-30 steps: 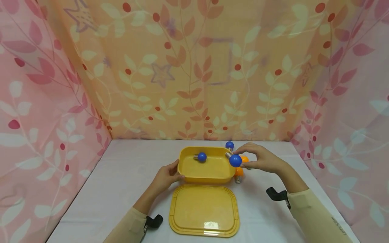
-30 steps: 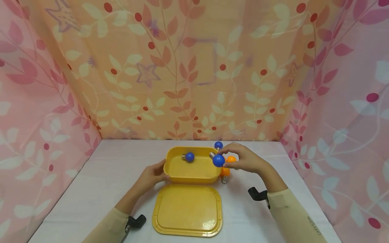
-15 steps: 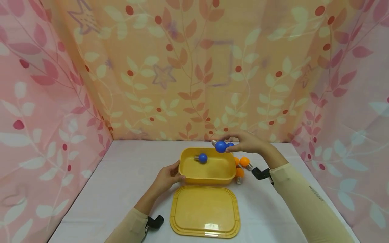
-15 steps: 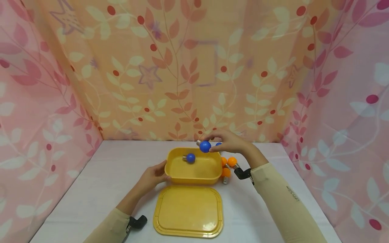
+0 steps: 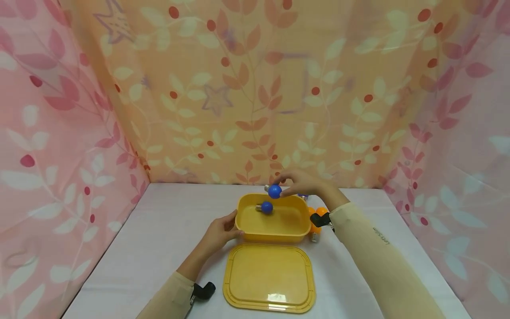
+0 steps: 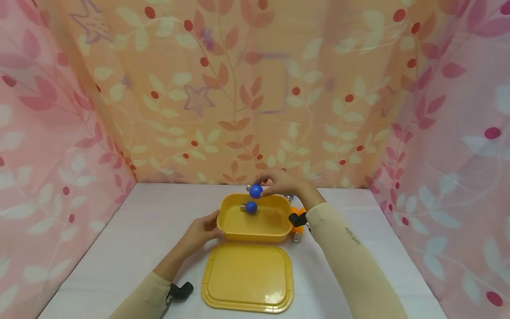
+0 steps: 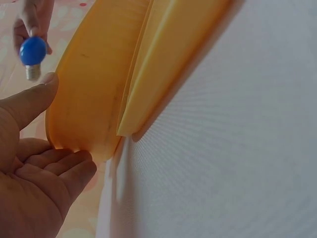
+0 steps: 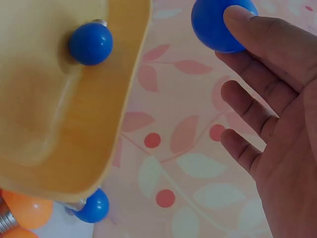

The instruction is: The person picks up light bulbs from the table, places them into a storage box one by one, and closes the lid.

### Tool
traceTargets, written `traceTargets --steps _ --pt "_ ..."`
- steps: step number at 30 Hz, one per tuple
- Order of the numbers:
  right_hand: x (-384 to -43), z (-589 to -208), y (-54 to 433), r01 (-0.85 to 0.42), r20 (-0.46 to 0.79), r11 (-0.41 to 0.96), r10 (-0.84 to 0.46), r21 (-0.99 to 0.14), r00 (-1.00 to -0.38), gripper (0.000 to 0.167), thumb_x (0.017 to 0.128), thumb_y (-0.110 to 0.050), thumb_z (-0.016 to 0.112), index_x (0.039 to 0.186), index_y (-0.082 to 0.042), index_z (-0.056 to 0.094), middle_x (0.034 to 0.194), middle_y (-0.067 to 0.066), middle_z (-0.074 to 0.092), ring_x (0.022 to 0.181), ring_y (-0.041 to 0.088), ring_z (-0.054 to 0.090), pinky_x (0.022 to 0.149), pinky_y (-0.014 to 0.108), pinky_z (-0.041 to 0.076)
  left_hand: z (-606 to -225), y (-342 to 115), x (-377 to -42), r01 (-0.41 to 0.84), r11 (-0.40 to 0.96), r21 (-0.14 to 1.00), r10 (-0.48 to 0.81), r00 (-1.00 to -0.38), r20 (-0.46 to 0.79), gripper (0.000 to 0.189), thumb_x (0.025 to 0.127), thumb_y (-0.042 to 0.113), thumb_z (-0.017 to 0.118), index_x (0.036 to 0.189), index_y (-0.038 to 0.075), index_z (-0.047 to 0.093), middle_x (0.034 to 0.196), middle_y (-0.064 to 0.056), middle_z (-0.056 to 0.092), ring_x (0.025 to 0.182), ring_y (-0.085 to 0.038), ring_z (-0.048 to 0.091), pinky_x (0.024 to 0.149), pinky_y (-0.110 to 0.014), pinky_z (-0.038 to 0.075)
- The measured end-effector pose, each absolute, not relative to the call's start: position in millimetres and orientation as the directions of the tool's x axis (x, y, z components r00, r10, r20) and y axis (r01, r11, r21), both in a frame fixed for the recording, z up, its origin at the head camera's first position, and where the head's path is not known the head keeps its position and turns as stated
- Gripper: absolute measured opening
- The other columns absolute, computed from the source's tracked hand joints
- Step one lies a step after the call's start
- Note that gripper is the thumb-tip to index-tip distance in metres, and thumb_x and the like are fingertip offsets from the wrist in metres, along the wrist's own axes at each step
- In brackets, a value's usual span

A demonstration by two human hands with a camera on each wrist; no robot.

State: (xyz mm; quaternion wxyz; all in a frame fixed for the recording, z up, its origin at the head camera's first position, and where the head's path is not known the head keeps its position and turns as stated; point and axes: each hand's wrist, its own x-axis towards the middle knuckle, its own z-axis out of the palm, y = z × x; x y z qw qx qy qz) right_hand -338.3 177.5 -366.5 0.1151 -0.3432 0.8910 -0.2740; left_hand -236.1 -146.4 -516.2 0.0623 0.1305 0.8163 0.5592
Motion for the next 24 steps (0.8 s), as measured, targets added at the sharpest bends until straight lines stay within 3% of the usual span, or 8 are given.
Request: traceTargets --steps 7,12,17,24 --pt "-350 -388 160 -0.528 -0.088 0.623 -0.690 -0.577 -0.718 0.034 0.090 -0.026 0.080 0.123 -0.028 0.073 0.125 -0.007 0.067 0.127 0.031 0.053 0.111 0.054 0.045 -516 -146 -236 0.161 0.343 0.926 0.294 -0.954 0.057 0.085 0.089 0.025 0.082 0.159 0.007 0.035 0.160 -0.012 0.043 0.144 -0.030 0.047 0.115 -0.044 0.043" --pt "-358 -401 145 -0.564 -0.092 0.610 -0.720 -0.556 -0.688 0.034 0.090 -0.025 0.080 0.123 -0.026 0.074 0.122 -0.007 0.067 0.122 0.032 0.057 0.105 0.047 0.049 -516 -146 -236 0.161 0.333 0.929 0.296 -0.953 0.059 0.084 0.090 0.024 0.082 0.159 0.009 0.036 0.160 -0.010 0.043 0.144 -0.029 0.047 0.115 -0.043 0.043" --pt "-363 -413 131 -0.591 -0.104 0.618 -0.732 -0.518 -0.673 0.034 0.089 -0.030 0.082 0.122 -0.033 0.075 0.121 -0.011 0.068 0.121 0.029 0.059 0.102 0.046 0.050 -516 -146 -236 0.159 0.343 0.926 0.300 -0.953 0.053 0.084 0.090 0.026 0.081 0.159 0.010 0.035 0.160 -0.009 0.043 0.143 -0.028 0.048 0.114 -0.042 0.044" --pt "-365 -428 112 -0.593 -0.137 0.618 -0.743 -0.517 -0.655 0.032 0.088 -0.022 0.082 0.120 -0.026 0.077 0.122 -0.008 0.070 0.122 0.033 0.060 0.106 0.045 0.050 -515 -147 -236 0.146 0.348 0.926 0.294 -0.955 0.040 0.088 0.089 0.032 0.082 0.160 0.010 0.035 0.161 -0.009 0.042 0.143 -0.027 0.048 0.113 -0.041 0.044"
